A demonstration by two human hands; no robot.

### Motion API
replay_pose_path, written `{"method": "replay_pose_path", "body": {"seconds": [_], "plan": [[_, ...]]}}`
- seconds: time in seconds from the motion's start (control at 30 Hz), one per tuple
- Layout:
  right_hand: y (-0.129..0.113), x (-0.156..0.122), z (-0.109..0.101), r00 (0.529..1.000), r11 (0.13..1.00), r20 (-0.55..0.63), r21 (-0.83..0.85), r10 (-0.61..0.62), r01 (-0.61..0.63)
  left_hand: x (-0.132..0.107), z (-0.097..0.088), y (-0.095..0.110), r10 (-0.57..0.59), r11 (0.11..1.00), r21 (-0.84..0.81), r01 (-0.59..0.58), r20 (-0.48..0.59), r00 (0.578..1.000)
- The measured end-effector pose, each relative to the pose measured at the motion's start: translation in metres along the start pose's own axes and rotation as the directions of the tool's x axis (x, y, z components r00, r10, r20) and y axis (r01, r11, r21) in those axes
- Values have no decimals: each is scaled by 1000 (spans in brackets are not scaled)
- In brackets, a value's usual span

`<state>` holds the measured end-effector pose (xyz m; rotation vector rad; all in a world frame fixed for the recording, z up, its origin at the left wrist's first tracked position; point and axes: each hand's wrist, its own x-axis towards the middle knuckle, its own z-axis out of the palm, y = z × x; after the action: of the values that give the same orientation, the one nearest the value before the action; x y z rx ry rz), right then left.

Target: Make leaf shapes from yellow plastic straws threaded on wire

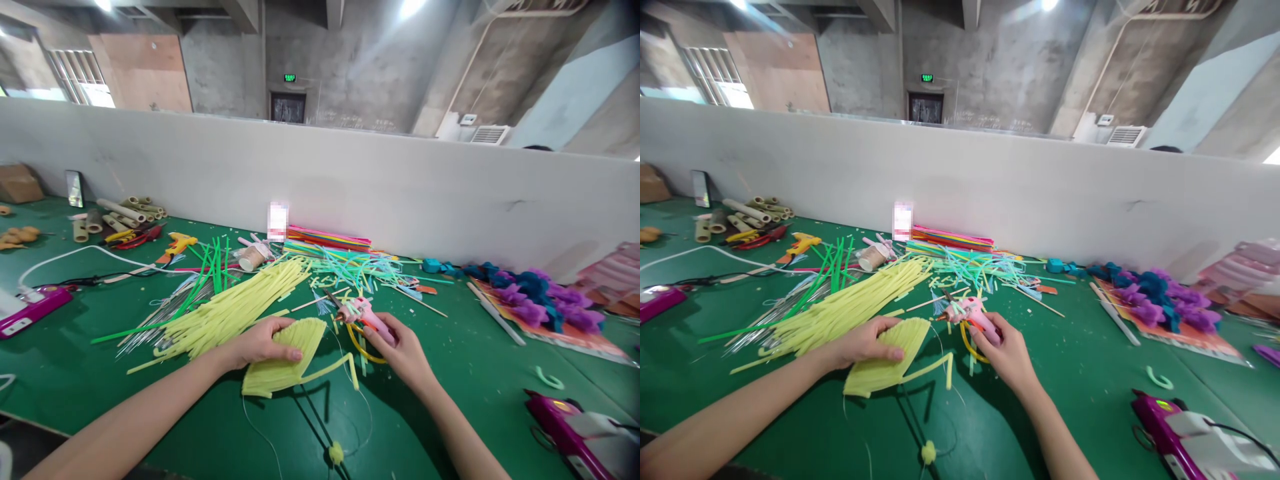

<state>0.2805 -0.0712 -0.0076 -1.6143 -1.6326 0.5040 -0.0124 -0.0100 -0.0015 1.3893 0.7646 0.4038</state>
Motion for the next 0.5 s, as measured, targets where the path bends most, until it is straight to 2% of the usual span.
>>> {"method": "replay_pose_path", "body": {"seconds": [0.5], "plan": [[-1, -1, 2, 1000, 999, 21, -48, -8, 9, -1, 1, 3, 2, 1000, 0, -2, 4, 1000]]}}
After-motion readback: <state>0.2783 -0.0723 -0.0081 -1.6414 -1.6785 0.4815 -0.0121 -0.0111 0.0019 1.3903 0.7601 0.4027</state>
